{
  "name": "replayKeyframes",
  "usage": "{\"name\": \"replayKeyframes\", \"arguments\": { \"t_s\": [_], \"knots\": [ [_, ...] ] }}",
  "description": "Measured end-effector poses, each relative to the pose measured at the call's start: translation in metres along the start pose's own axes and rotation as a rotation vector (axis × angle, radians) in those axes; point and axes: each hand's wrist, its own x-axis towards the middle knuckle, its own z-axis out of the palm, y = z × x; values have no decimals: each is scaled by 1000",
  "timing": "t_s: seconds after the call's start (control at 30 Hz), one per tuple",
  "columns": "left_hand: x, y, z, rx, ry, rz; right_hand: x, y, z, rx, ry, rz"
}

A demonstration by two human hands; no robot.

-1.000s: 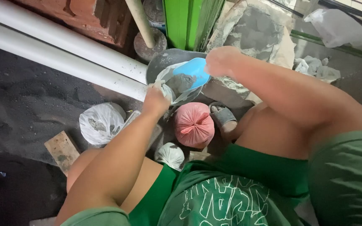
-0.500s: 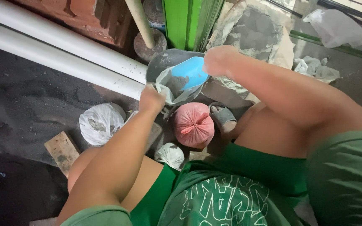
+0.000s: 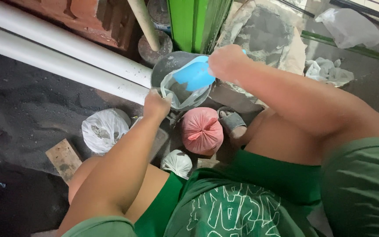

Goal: The person scoops cement powder from a large sack using a blue scoop and pours it into a white plastic bag held open with the other hand. The person repeats this action multiple times to fill the bag.

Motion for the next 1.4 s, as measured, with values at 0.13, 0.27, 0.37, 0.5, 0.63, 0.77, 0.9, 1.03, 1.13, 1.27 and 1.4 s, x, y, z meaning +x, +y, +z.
{"name": "replayKeyframes", "arguments": {
  "t_s": [0.13, 0.27, 0.37, 0.5, 0.63, 0.77, 0.9, 1.03, 1.13, 1.27, 1.4],
  "knots": [
    [-5, 14, -2, -94, -13, -173, 4, -1, -16, 66, -241, 71],
    [5, -6, 7, -26, 20, -45, 0, 20, -1, -76, 96, -36],
    [-3, -17, 7, 36, -12, 45, -14, 55, 8, 169, 86, 11],
    [-62, 20, -30, 36, -88, 6, -52, 119, 39, 507, -25, 152],
    [-98, 34, -44, 134, -172, -173, -104, 173, 102, 574, -154, 363],
    [-115, 8, -50, 229, -335, -140, -126, 203, 173, 400, -353, 540],
    [-112, -53, -40, 454, -439, -23, -104, 185, 187, 75, -680, 657],
    [-124, 25, -63, 699, -719, -223, -85, 168, 214, 13, -702, 614],
    [-119, 3, -59, 678, -674, -85, -75, 167, 225, 53, -881, 645],
    [-107, -30, -51, 820, -632, 44, -73, 167, 212, 51, -914, 729],
    [-103, -60, -49, 831, -558, 243, -66, 153, 169, 175, -1045, 715]
  ]
}}
